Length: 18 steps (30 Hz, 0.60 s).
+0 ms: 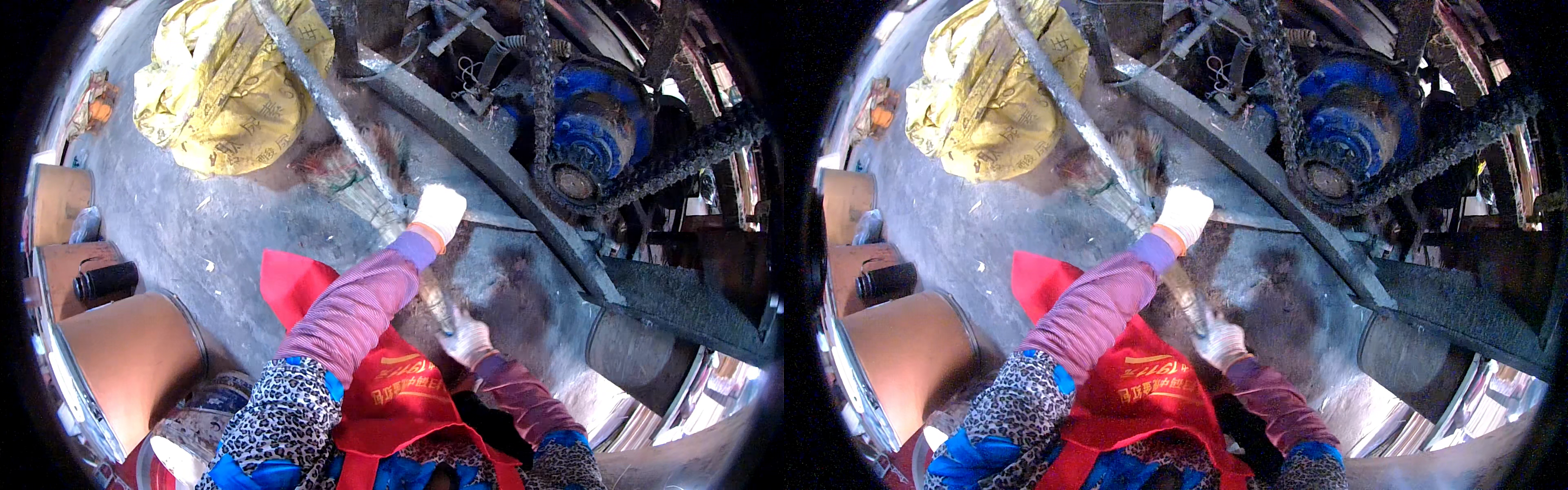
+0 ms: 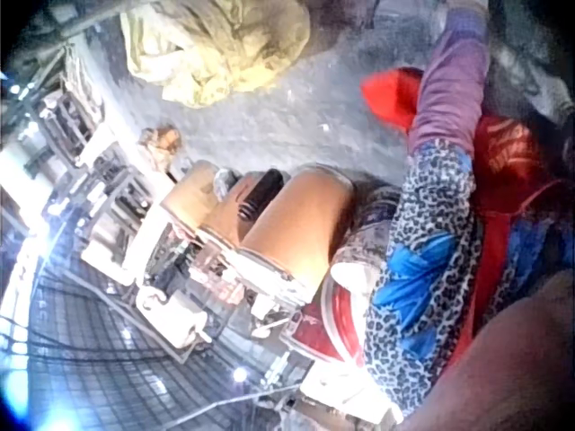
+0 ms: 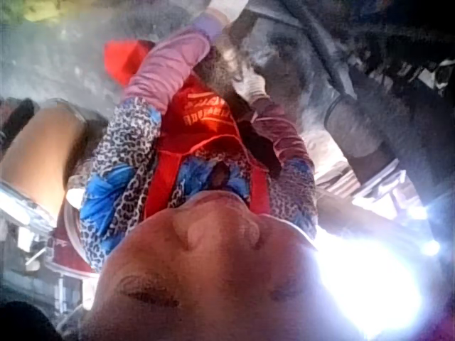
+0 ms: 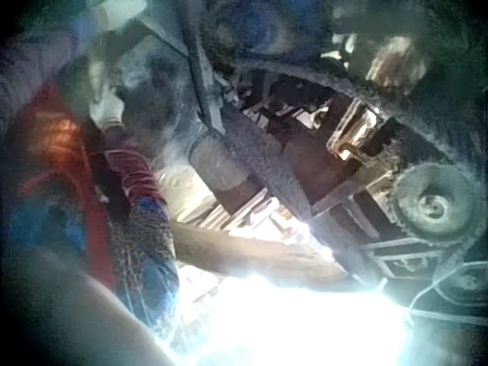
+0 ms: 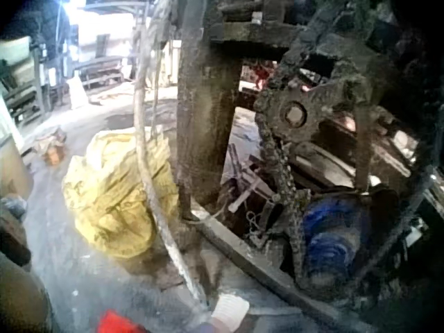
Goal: The person clears debris from a woodworking machine by hand and with a broom, then uses a long metal bar to clear out a bucket of dark liquid.
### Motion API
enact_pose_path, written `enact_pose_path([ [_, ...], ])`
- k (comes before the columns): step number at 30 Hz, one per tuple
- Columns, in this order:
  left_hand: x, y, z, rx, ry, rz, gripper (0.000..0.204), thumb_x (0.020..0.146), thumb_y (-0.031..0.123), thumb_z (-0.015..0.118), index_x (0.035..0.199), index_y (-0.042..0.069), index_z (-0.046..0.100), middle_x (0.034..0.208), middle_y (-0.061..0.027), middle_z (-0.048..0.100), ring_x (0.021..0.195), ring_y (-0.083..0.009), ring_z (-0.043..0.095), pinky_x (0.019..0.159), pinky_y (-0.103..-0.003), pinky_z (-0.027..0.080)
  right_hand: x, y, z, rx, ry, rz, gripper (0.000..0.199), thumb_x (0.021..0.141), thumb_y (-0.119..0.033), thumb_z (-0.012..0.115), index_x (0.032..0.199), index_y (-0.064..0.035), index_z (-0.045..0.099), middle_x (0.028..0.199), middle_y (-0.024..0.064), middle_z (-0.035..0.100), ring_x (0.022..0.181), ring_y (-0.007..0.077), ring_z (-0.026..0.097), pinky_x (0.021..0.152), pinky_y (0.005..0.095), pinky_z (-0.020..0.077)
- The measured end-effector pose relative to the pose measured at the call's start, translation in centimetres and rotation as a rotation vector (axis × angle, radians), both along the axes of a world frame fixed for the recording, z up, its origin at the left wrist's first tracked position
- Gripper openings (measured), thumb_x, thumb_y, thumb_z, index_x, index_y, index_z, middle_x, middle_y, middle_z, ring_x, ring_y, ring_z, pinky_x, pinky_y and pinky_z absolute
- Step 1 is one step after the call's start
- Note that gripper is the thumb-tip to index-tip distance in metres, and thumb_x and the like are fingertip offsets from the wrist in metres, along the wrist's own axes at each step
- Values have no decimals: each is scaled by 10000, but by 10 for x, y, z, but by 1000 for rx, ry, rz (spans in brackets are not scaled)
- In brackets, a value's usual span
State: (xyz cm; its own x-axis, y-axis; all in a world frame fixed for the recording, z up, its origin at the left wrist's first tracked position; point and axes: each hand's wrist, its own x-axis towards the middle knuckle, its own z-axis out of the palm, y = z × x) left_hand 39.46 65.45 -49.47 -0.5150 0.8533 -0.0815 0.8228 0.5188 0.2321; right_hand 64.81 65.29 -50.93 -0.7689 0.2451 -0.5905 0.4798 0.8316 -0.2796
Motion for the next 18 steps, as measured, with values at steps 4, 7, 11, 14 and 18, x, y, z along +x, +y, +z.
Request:
enact_pose_path([
  [4,5,1,9,-1,67,-48,126,723,140,548,703,119,671,697,-90,644,695,-244,634,605,-368,471,-20,30,8,29,62,-336,828,696,-365,631,1350,-96,201,887,201,598,759,368,602,622,468,474],
  [7,6,6,4,-3,70,-43,129,729,133,541,712,125,668,717,-88,646,690,-251,631,595,-375,469,-47,23,12,73,-53,-269,895,711,-362,615,1381,-98,84,839,188,617,755,358,608,646,455,474],
  [11,8,3,8,-23,50,-62,118,711,125,557,724,119,675,740,-93,652,713,-244,638,604,-374,479,-48,13,14,41,-188,35,843,713,-358,602,1370,-93,145,881,190,598,743,340,608,632,441,478],
  [14,-3,-1,10,-108,6,-93,117,675,118,583,739,107,681,756,-95,657,737,-239,647,611,-371,491,-43,32,19,176,82,306,667,726,-361,592,1281,-97,332,878,162,557,687,327,602,599,434,478],
  [18,-15,1,-6,-131,90,-133,89,690,134,579,721,115,660,730,-82,649,712,-229,637,591,-363,467,-58,71,1,154,78,246,646,743,-371,584,1281,-112,336,943,168,526,697,319,603,540,448,469],
])
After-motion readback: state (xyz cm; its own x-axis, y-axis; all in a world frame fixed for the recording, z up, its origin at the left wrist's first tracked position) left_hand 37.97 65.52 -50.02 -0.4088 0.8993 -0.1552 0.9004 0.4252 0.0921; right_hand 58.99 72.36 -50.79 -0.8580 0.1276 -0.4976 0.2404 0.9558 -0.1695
